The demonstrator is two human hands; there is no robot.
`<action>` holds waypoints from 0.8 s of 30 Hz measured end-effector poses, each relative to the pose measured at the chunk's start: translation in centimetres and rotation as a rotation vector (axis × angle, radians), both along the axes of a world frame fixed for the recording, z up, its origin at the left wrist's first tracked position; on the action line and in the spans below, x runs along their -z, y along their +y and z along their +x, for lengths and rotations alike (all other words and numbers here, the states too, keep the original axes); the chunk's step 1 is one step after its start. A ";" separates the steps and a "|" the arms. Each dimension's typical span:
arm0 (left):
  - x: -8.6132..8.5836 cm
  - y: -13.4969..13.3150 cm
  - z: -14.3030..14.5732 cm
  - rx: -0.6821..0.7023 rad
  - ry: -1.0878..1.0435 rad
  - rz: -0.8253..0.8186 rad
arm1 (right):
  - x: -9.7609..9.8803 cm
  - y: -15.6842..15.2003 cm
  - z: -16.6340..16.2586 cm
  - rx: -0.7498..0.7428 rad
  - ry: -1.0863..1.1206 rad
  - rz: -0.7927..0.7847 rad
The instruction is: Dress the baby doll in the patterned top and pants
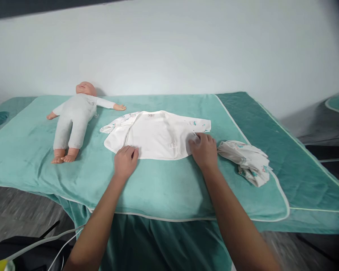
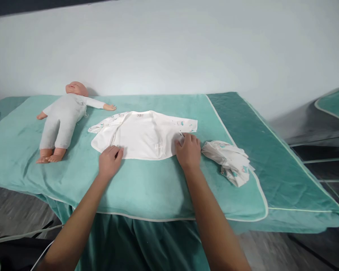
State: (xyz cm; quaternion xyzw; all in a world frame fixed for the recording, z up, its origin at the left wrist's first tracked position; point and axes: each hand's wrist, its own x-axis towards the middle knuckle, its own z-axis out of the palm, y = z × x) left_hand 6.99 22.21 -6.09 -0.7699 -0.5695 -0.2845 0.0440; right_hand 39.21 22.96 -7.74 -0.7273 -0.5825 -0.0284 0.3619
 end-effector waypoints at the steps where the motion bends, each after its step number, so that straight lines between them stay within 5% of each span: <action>1: 0.0 0.0 0.0 -0.002 -0.004 -0.002 | 0.0 0.0 0.1 0.014 0.035 -0.007; 6: -0.1 -0.1 0.0 0.000 0.005 0.010 | -0.5 -0.5 0.1 0.043 0.176 -0.062; 11: -0.1 -0.1 0.0 0.013 0.006 0.018 | -0.9 -2.0 -0.7 0.093 0.057 -0.003; 16: -0.1 0.1 0.1 0.016 0.000 0.013 | -1.8 -1.2 -2.0 -0.141 -0.088 0.105; 24: -0.1 0.1 0.2 0.000 -0.003 0.010 | -2.1 5.9 -6.7 -0.368 -0.087 -0.309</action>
